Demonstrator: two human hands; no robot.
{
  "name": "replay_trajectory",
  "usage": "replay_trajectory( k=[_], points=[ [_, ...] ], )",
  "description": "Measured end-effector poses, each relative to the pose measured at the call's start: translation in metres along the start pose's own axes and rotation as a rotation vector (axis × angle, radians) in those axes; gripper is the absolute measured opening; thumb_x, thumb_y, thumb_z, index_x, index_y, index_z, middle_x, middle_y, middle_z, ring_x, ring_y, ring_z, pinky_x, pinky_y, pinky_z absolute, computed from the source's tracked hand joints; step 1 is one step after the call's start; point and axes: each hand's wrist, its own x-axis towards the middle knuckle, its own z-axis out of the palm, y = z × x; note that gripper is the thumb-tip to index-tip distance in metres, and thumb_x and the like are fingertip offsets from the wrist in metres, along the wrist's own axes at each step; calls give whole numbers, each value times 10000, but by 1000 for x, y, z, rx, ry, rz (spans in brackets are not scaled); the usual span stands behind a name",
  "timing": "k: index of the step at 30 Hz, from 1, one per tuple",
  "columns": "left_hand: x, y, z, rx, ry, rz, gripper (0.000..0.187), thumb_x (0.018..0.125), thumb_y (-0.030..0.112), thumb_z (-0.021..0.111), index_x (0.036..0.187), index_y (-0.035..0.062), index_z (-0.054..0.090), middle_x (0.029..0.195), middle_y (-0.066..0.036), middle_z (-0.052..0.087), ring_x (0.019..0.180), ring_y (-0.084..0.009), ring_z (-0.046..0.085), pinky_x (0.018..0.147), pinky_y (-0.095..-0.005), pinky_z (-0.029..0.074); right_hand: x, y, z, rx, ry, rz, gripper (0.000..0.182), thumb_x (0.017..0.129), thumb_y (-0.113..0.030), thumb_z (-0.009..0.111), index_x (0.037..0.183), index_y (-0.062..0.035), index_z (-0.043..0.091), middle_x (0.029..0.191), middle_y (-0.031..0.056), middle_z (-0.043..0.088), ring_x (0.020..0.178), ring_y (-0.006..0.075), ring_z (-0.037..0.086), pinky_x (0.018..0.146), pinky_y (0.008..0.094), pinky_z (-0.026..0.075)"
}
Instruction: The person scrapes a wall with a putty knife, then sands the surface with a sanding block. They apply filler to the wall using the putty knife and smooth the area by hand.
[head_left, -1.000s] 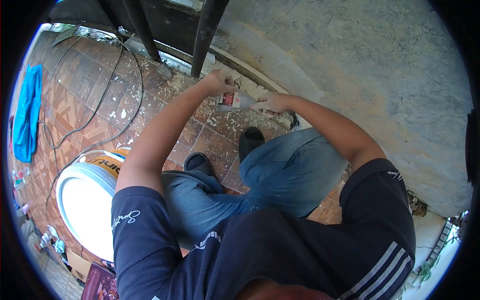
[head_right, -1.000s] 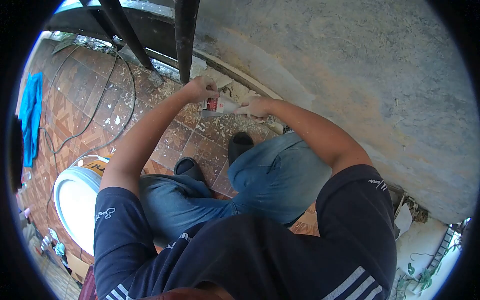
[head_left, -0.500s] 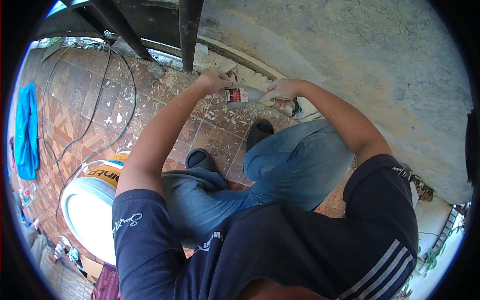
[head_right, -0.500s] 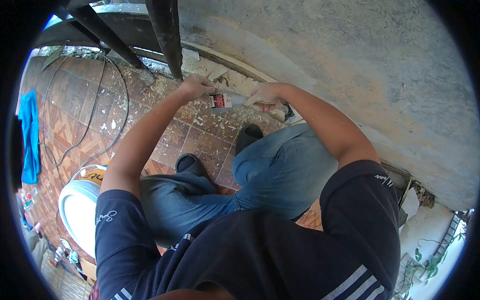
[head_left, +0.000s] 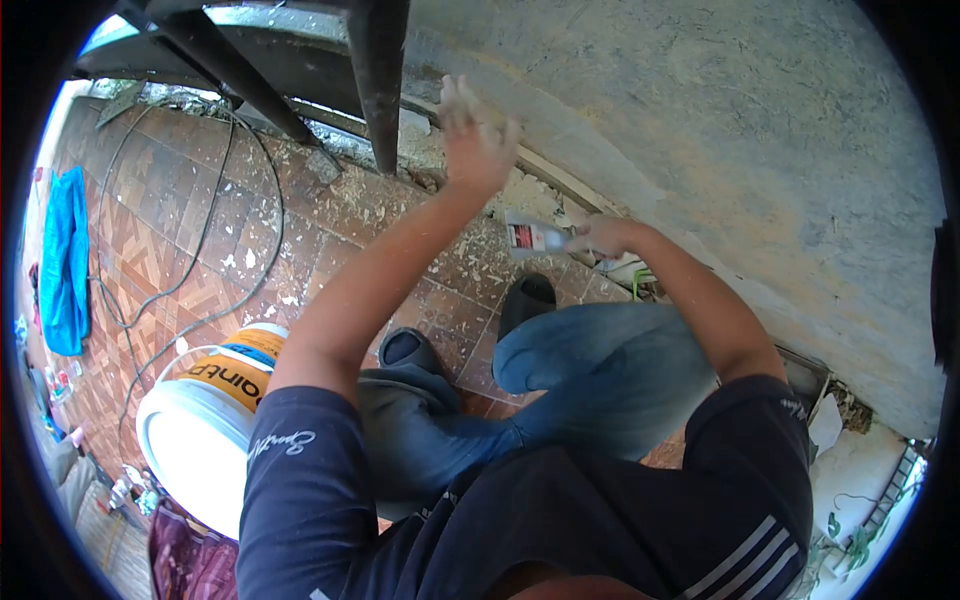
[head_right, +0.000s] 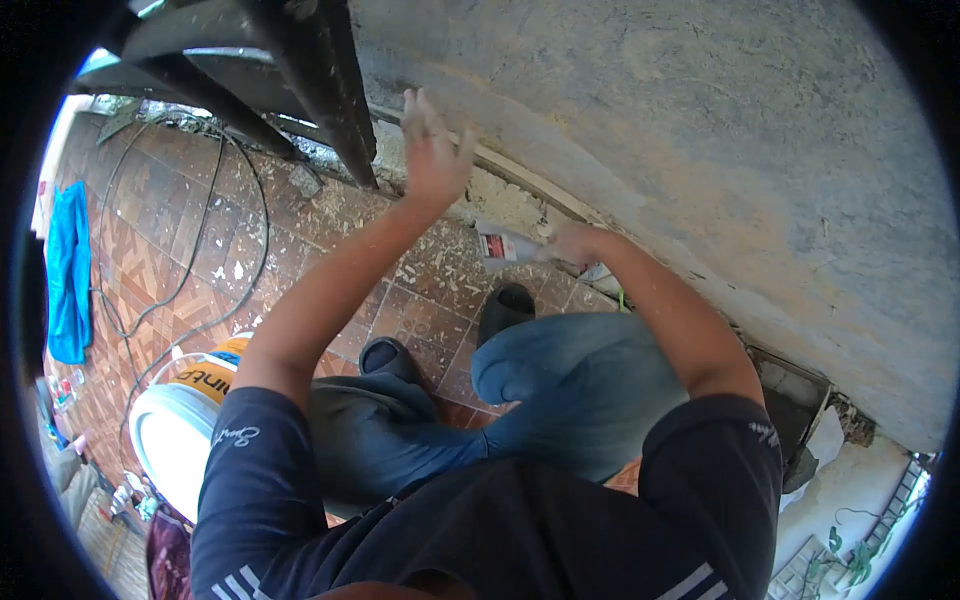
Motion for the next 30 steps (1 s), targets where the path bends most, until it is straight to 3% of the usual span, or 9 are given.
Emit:
replay_trajectory(
  k=[3, 9, 12, 15, 18, 20, 24, 27, 30],
  points=[
    [26, 54, 36, -128, 20, -121, 845, 1007, 388, 480, 1511, -136, 49, 1576, -377, 60, 1486, -499, 72, 1218, -542, 80, -24, 9, 22, 115, 57, -79, 534, 868, -574, 664, 873, -43, 620, 675, 43, 565, 546, 138, 533, 476, 315, 424],
    [39, 129, 97, -434, 34, -338, 872, 1030, 412, 408, 1506, -139, -73, 1570, -390, -84, 1486, -509, -50, 1214, -539, 68, -78, 30, 60, 506, -42, 44, 559, 884, -579, 646, 978, -28, 669, 691, 35, 576, 541, 155, 531, 540, 325, 450],
    [33, 121, 108, -525, 97, -224, 874, 1033, 411, 390, 1502, -132, -109, 1568, -378, -142, 1483, -504, -96, 1210, -549, 67, -96, 50, 86, 617, -17, 100, 526, 906, -547, 639, 998, -29, 662, 688, 31, 579, 526, 154, 521, 520, 310, 449],
    [15, 88, 114, -335, -24, -42, 882, 1025, 423, 410, 1509, -133, -75, 1566, -393, -100, 1481, -520, -52, 1206, -563, 82, -107, 63, 97, 517, 58, 176, 423, 917, -443, 671, 896, -21, 639, 664, 65, 590, 549, 141, 569, 492, 310, 453],
    [3, 46, 100, -148, -190, 205, 861, 1036, 463, 390, 1526, -109, -26, 1556, -417, -45, 1473, -541, 3, 1204, -582, 61, -106, 67, 91, 431, 41, 217, 411, 922, -423, 659, 944, -13, 659, 692, 83, 621, 552, 146, 584, 503, 305, 470],
    [3, 21, 87, -78, -233, 327, 816, 1037, 451, 403, 1533, -95, 55, 1565, -393, 59, 1475, -522, 84, 1207, -577, 80, -99, 64, 83, 434, 52, 271, 402, 913, -386, 654, 993, 8, 665, 733, 97, 646, 615, 173, 617, 569, 325, 500],
    [3, -23, 66, -27, -307, 508, 767, 1034, 476, 398, 1534, -66, 185, 1516, -307, 358, 1484, -456, 178, 1215, -554, 110, -87, 40, 53, 136, 215, 113, 373, 916, -337, 623, 1060, 5, 660, 798, 78, 663, 710, 191, 619, 667, 342, 499],
    [1, -44, 41, 161, -398, 518, 708, 1030, 486, 393, 1529, -4, 280, 1344, -246, 574, 1391, -401, 407, 1161, -505, 299, -81, 14, 32, 191, 299, 45, 352, 911, -310, 590, 1085, -12, 662, 824, 73, 666, 735, 196, 608, 701, 352, 487],
    [16, -47, 7, 263, -1001, 255, 576, 1005, 451, 421, 1399, 40, 508, 1204, -221, 668, 1188, -375, 605, 1022, -475, 463, -97, -22, 15, 313, 461, -38, 322, 904, -258, 582, 1092, -10, 663, 826, 82, 664, 752, 192, 607, 735, 360, 491]
  ],
)
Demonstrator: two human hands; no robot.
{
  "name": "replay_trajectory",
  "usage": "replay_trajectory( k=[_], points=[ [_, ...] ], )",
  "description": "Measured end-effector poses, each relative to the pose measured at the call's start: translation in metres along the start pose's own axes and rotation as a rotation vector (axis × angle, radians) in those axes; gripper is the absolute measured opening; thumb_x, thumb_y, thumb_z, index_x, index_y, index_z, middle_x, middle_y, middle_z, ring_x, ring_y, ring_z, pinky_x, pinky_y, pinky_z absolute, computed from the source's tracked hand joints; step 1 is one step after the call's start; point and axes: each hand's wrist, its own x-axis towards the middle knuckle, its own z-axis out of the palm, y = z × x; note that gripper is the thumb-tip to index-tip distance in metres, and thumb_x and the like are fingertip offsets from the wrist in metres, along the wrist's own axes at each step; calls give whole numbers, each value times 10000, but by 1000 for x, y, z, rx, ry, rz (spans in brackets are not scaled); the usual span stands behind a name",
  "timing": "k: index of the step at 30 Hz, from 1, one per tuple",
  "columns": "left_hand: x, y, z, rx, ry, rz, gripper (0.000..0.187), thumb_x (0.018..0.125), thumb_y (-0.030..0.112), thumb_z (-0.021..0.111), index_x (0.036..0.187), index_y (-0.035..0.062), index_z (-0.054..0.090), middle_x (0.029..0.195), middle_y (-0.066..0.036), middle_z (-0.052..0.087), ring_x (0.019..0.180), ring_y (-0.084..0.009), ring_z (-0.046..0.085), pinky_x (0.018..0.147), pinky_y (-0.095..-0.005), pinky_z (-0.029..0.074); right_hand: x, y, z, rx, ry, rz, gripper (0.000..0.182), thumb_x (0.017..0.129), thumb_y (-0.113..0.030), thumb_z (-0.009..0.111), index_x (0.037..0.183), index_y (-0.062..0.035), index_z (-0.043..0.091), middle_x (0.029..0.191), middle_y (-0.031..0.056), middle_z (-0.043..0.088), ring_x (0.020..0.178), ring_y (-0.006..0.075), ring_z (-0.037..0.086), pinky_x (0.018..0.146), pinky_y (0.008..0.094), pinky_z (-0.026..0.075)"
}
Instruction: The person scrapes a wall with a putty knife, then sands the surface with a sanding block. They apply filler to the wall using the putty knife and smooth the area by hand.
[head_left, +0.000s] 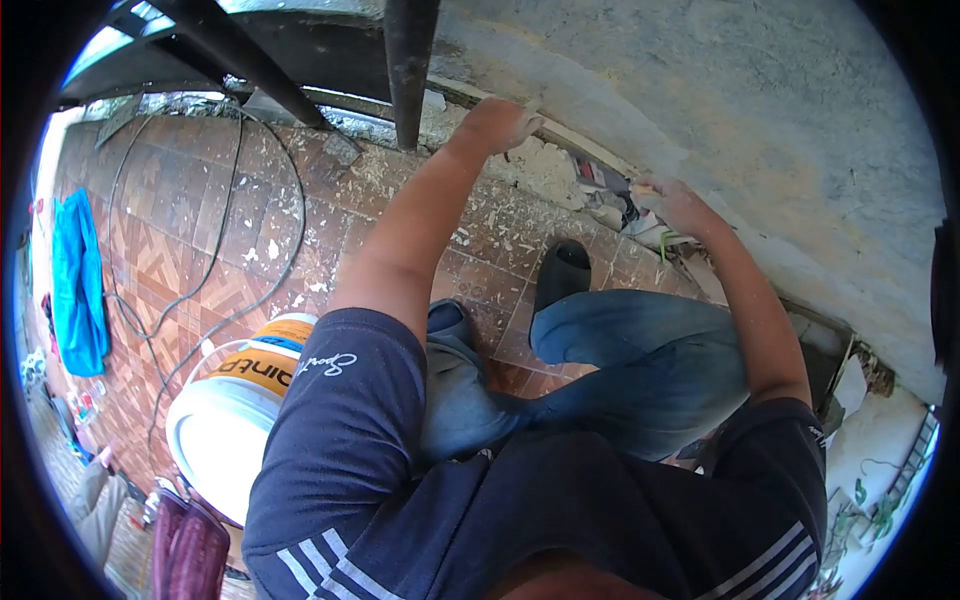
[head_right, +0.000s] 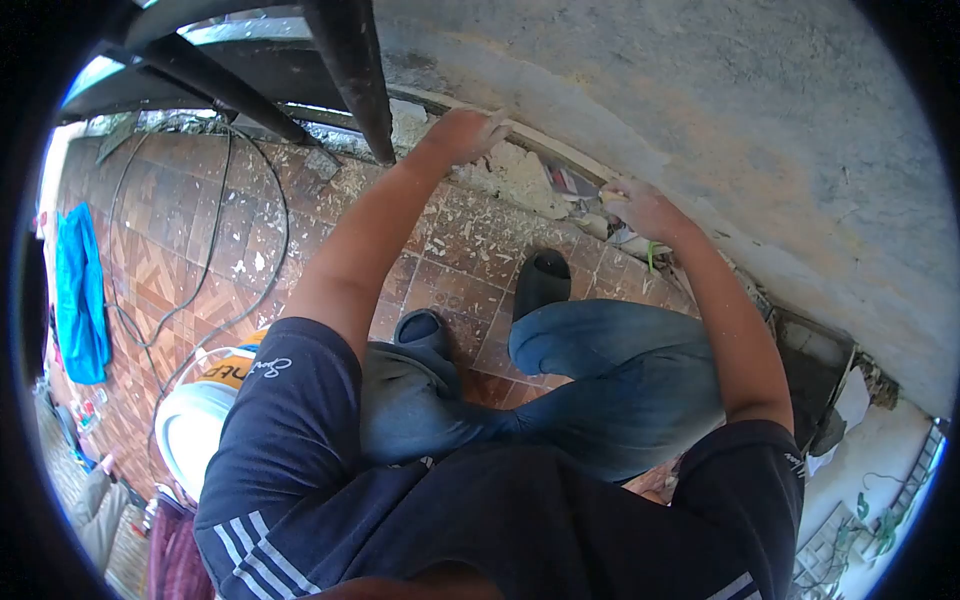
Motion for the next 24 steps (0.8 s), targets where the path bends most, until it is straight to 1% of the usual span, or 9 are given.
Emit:
replay_trajectory(
  k=[3, 6, 9, 12, 15, 17, 19, 21, 24],
  points=[
    [11, -38, 27, -21, -7, -27, 445, 968, 392, 501, 1178, 42, 677, 1076, -218, 706, 993, -377, 683, 889, -484, 524, -2, -17, -7, 75, 135, 76, 324, 902, -237, 629, 1161, -44, 660, 905, 119, 699, 838, 238, 658, 812, 371, 509],
    [4, -60, 35, -110, -122, -166, 395, 917, 365, 570, 1040, 30, 738, 1092, -222, 700, 1021, -382, 672, 899, -476, 516, 1, -9, -12, -204, 397, -239, 314, 894, -229, 662, 1174, -87, 671, 1010, 171, 715, 940, 319, 684, 873, 407, 516],
    [9, -99, 57, -102, -202, -146, 394, 871, 366, 637, 1055, 32, 737, 1105, -215, 702, 1032, -378, 671, 902, -451, 524, -8, -28, -22, -367, 453, -185, 299, 883, -244, 676, 1157, -124, 698, 1081, 203, 699, 1012, 371, 665, 914, 436, 505],
    [8, -120, 54, 461, -490, 305, 426, 910, 364, 598, 1135, 8, 665, 997, -230, 706, 924, -364, 692, 809, -458, 532, -22, -50, -29, -318, 515, -117, 284, 887, -262, 666, 1127, -121, 719, 1039, 213, 701, 998, 376, 667, 903, 445, 513],
    [6, -112, 51, -62, -322, -198, 468, 894, 374, 622, 1138, -24, 652, 1017, -238, 703, 954, -372, 683, 834, -451, 528, -27, -62, -31, -429, 646, -62, 266, 895, -266, 643, 1096, -115, 727, 1004, 207, 707, 969, 391, 672, 875, 459, 524],
    [3, -105, 43, 156, -333, 39, 468, 891, 376, 631, 1135, -22, 654, 1050, -245, 696, 978, -376, 673, 852, -449, 523, -28, -69, -32, -506, 679, -51, 254, 899, -257, 628, 1078, -107, 727, 994, 203, 709, 950, 399, 675, 855, 471, 529],
    [2, -103, 46, 122, -284, 58, 457, 872, 387, 656, 1090, -15, 676, 1033, -230, 701, 966, -381, 674, 846, -457, 528, -32, -76, -31, -566, 695, -27, 245, 902, -248, 619, 1065, -99, 725, 989, 204, 709, 939, 404, 676, 841, 480, 533],
    [-1, -102, 48, -161, -174, -150, 439, 837, 405, 699, 1001, -2, 718, 965, -193, 717, 916, -385, 684, 818, -476, 545, -33, -82, -31, -610, 694, 3, 239, 903, -240, 616, 1057, -92, 723, 991, 210, 708, 933, 405, 677, 834, 486, 534],
    [-3, -106, 46, 226, -254, 173, 363, 877, 325, 647, 1018, -4, 713, 968, -193, 715, 937, -372, 683, 820, -471, 543, -12, -73, -34, -645, 758, 21, 243, 902, -234, 615, 1068, -93, 723, 982, 229, 703, 936, 406, 677, 836, 486, 536]
  ],
)
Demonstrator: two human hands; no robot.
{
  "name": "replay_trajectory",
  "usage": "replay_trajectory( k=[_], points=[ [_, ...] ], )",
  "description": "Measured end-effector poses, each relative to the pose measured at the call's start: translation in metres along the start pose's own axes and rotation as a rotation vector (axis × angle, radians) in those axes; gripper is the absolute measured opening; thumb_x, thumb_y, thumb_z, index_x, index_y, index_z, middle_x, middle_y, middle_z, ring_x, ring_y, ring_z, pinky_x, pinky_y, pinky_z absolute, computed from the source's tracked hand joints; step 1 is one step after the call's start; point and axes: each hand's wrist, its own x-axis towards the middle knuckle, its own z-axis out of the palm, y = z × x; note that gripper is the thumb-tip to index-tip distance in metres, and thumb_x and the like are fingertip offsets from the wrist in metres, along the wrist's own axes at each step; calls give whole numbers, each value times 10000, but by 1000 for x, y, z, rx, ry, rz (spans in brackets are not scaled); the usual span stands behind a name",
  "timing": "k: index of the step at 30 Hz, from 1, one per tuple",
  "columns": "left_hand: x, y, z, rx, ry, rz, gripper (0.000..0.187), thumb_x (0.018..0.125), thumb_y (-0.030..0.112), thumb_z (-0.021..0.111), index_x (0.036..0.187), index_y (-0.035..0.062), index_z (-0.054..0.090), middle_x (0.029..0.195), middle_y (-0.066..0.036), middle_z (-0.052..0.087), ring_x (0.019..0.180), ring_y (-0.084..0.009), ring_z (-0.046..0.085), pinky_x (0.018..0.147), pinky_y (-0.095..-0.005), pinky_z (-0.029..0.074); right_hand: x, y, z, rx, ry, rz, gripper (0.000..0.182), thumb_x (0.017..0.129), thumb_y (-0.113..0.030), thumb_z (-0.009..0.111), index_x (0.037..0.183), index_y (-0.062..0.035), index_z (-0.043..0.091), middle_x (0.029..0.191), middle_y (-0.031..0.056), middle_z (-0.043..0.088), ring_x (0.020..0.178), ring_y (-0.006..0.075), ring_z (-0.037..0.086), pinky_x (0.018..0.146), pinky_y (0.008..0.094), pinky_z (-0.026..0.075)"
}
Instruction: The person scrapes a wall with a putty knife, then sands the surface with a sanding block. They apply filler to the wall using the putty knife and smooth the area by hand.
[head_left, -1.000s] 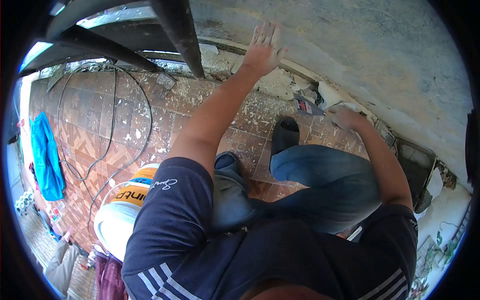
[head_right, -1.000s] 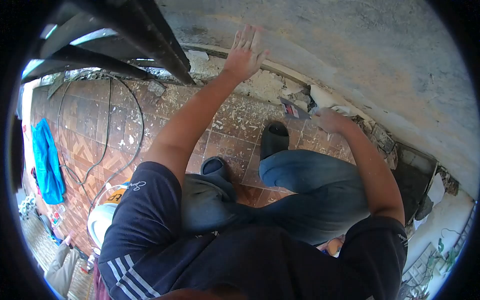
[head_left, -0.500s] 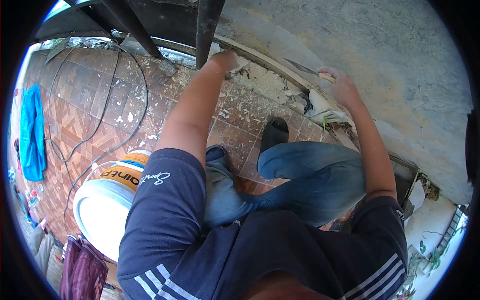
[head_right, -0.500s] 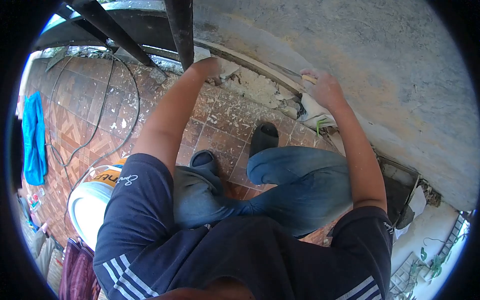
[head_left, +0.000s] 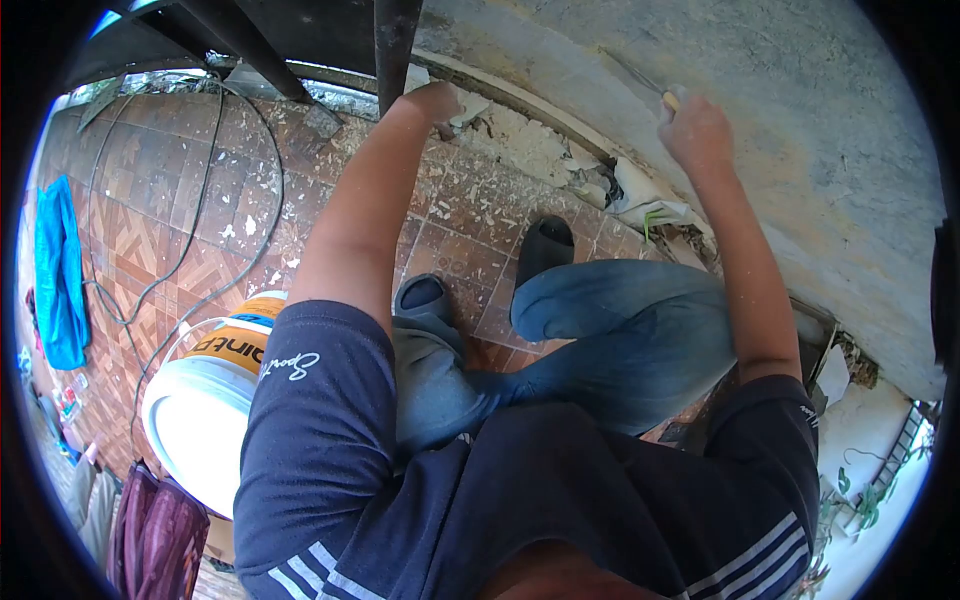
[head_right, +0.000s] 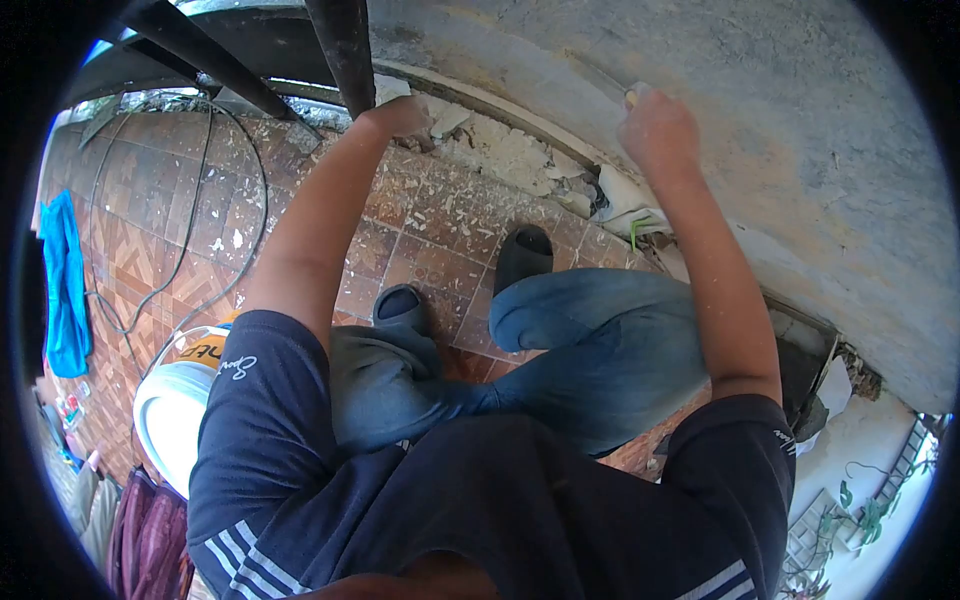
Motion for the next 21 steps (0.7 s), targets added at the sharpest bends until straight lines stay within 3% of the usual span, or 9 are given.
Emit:
replay_trajectory(
  k=[2, 6, 9, 12, 15, 18, 21],
  points=[
    [16, -19, 25, 202, -45, 150, 314, 884, 274, 640, 1036, 8, 706, 1004, -186, 713, 971, -350, 680, 821, -446, 540, 1, 3, -4, 39, 14, -21, 241, 903, -236, 610, 1063, -95, 723, 982, 229, 704, 935, 408, 678, 836, 486, 536],
    [28, -29, 37, 212, -45, 131, 239, 879, 202, 620, 1004, 24, 719, 1001, -165, 715, 958, -299, 690, 802, -421, 545, -1, 4, -17, 15, 5, -61, 240, 906, -247, 603, 1041, -91, 726, 986, 222, 706, 933, 407, 680, 835, 487, 539],
    [22, -18, 26, 400, 0, 236, 337, 887, 269, 584, 976, -23, 727, 979, -234, 709, 975, -394, 675, 872, -463, 523, 2, -4, -19, 39, 28, -38, 236, 904, -246, 604, 1024, -85, 728, 992, 214, 709, 931, 405, 681, 839, 484, 540],
    [14, -6, 34, -353, 106, -276, 261, 874, 237, 607, 852, -5, 702, 921, -175, 708, 938, -320, 681, 822, -434, 532, 15, -5, 22, 33, -40, -40, 235, 896, -242, 611, 1024, -86, 731, 986, 214, 710, 929, 404, 683, 851, 476, 539],
    [11, -8, 36, -331, 68, -129, 294, 861, 263, 602, 862, -14, 698, 902, -193, 708, 926, -341, 678, 812, -430, 525, 18, -3, 18, -3, -88, -74, 231, 883, -226, 616, 1014, -74, 729, 973, 222, 709, 933, 404, 684, 850, 482, 540],
    [19, -19, 46, -482, 107, -175, 296, 860, 263, 607, 926, -4, 716, 920, -198, 715, 886, -330, 687, 793, -421, 523, 8, -12, -28, 43, -25, -86, 213, 876, -201, 604, 973, -53, 722, 975, 230, 707, 938, 401, 687, 846, 487, 546],
    [4, -6, 25, -560, 40, -297, 302, 858, 262, 606, 959, 4, 724, 949, -197, 719, 889, -318, 688, 793, -413, 519, 25, -5, 9, 49, 46, -104, 209, 870, -178, 597, 979, -55, 726, 994, 226, 708, 955, 393, 688, 849, 481, 547]
  ],
)
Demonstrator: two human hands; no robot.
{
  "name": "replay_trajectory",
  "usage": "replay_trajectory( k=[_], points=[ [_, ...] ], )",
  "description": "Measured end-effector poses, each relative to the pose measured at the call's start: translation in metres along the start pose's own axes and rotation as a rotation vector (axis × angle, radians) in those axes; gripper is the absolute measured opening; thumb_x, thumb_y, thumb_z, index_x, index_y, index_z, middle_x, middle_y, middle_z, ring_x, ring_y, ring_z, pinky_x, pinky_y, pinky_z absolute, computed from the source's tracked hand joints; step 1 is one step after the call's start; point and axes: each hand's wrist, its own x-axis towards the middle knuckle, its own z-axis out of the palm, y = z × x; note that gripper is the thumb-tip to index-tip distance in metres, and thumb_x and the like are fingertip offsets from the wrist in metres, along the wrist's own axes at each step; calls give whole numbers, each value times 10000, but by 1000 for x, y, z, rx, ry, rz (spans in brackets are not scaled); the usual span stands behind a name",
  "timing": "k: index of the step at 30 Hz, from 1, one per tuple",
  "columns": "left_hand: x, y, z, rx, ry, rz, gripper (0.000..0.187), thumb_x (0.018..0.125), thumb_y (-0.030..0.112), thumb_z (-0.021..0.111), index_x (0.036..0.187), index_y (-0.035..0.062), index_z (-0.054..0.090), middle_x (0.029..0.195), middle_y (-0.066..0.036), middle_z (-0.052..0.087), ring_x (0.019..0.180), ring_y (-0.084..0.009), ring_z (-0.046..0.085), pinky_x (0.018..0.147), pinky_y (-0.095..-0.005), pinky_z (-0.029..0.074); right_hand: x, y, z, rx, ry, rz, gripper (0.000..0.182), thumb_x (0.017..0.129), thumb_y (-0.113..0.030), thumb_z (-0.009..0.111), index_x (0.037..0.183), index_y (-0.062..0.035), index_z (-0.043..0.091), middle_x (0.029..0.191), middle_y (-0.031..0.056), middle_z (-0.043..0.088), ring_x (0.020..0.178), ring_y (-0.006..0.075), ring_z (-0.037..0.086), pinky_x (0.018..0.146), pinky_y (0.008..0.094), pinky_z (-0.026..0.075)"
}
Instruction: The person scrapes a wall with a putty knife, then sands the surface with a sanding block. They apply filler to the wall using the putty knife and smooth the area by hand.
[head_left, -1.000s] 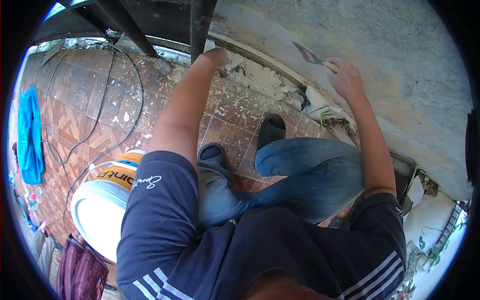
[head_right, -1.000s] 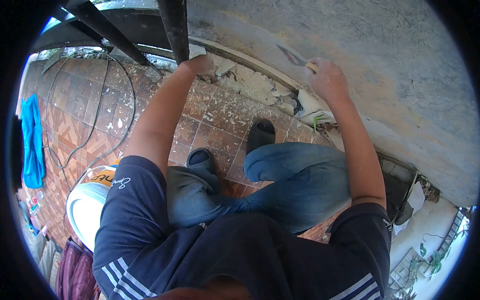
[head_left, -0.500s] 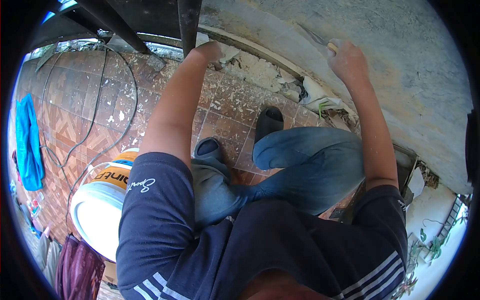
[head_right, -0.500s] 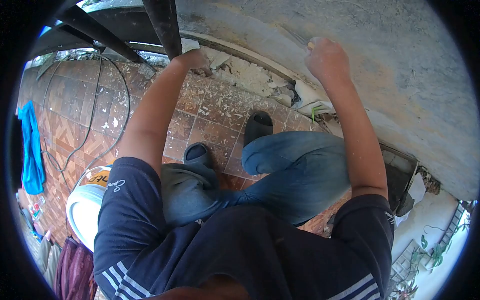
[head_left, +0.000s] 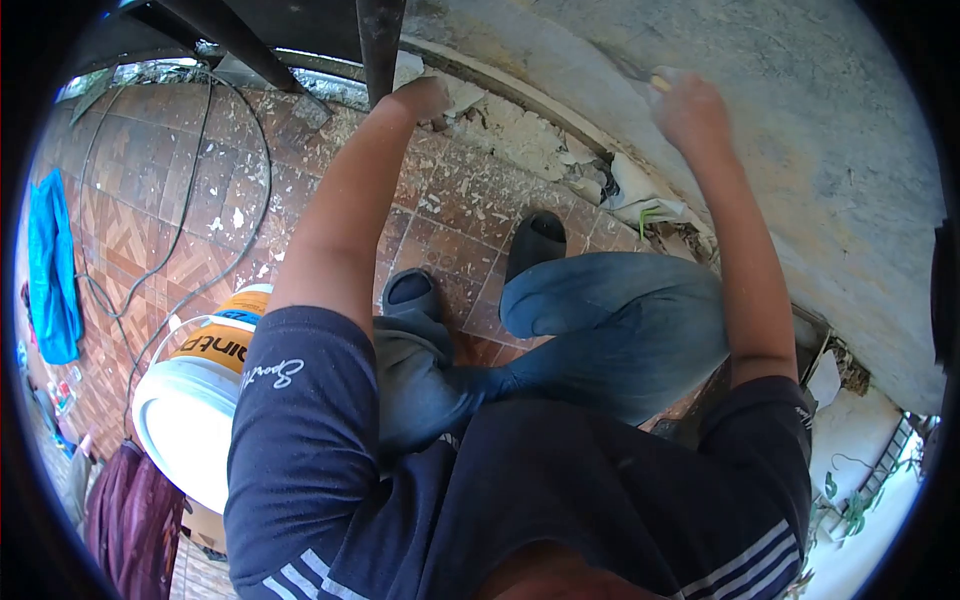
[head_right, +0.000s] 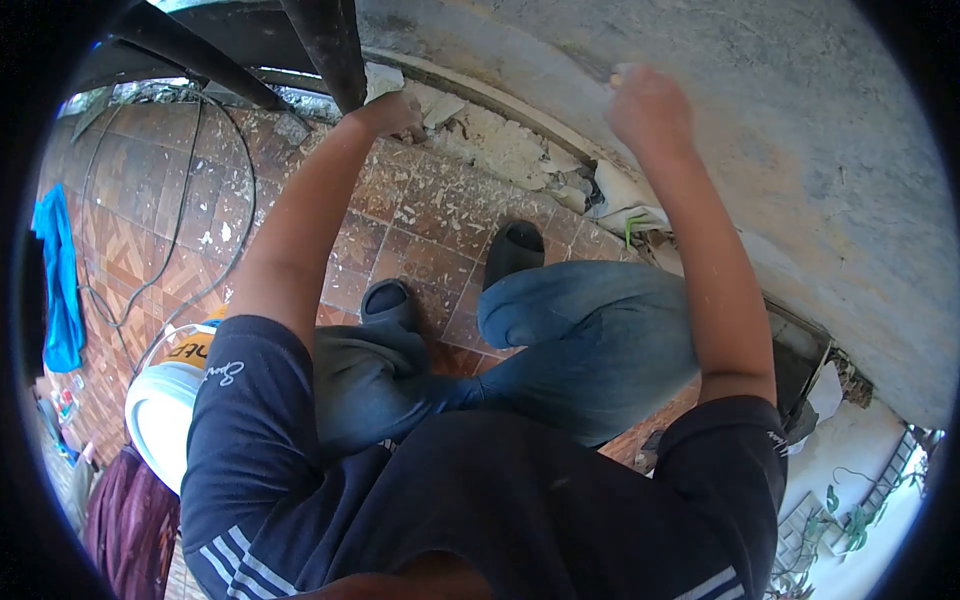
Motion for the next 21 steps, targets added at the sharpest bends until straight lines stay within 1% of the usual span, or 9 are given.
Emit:
replay_trajectory(
  k=[1, 3, 5, 9, 13, 16, 17, 20, 21],
  points=[
    [-3, 4, 2, 31, 60, -33, 296, 857, 253, 602, 950, 1, 726, 973, -199, 718, 894, -318, 690, 797, -418, 521, 2, 2, 18, -43, -94, 13, 214, 874, -182, 596, 993, -62, 727, 998, 224, 708, 963, 391, 686, 853, 479, 545],
    [27, -35, 29, 154, 47, 205, 302, 861, 256, 603, 961, -1, 726, 989, -209, 715, 875, -335, 691, 790, -424, 524, 6, 6, 46, -130, -264, 50, 223, 883, -192, 595, 1020, -74, 728, 1006, 219, 710, 979, 387, 684, 861, 475, 542],
    [35, -38, 33, 115, 43, 272, 309, 861, 257, 610, 978, -5, 725, 994, -215, 713, 866, -342, 694, 786, -425, 527, 2, 7, 20, -96, -228, 68, 230, 886, -190, 591, 1034, -78, 727, 1003, 219, 711, 989, 386, 682, 861, 479, 542],
    [2, 10, 3, -190, 42, 43, 379, 875, 292, 638, 1099, -9, 692, 991, -207, 714, 898, -328, 694, 804, -416, 526, -3, -8, -31, -9, -118, 70, 220, 892, -178, 574, 1020, -77, 722, 1000, 223, 710, 1000, 387, 680, 863, 482, 546],
    [-15, 44, -8, -343, -27, -86, 603, 877, 412, 688, 1318, 18, 571, 1069, -191, 698, 1007, -305, 674, 862, -413, 510, -4, 12, 45, -114, -399, 117, 264, 899, -260, 606, 1108, -157, 730, 1083, 202, 702, 1023, 375, 672, 877, 476, 539],
    [-10, 70, -1, -189, 75, 63, 756, 849, 496, 720, 1407, 45, 481, 1209, -204, 638, 1123, -296, 636, 914, -412, 492, -23, 27, 72, -209, -664, 77, 251, 872, -241, 618, 1073, -154, 740, 1094, 188, 704, 1034, 365, 670, 884, 460, 535],
    [-11, 83, -3, -160, 68, 72, 827, 778, 502, 786, 1416, 71, 484, 1321, -209, 575, 1237, -301, 573, 987, -403, 466, -28, 28, 73, -212, -737, 51, 250, 862, -236, 623, 1066, -153, 742, 1095, 183, 705, 1038, 362, 669, 888, 455, 533],
    [-10, 113, 5, -64, 122, 371, 841, 734, 497, 815, 1414, 114, 504, 1381, -192, 547, 1268, -321, 548, 1037, -414, 444, -41, 28, 77, -100, -797, -24, 332, 832, -212, 629, 1112, -50, 705, 1102, 209, 701, 1075, 361, 666, 901, 462, 538],
    [-10, 122, 10, -31, 84, 403, 843, 720, 497, 822, 1411, 128, 512, 1391, -185, 544, 1273, -328, 541, 1048, -418, 437, -45, 26, 76, -30, -767, -41, 328, 837, -221, 629, 1116, -65, 705, 1116, 206, 697, 1083, 358, 660, 910, 465, 530]
  ],
)
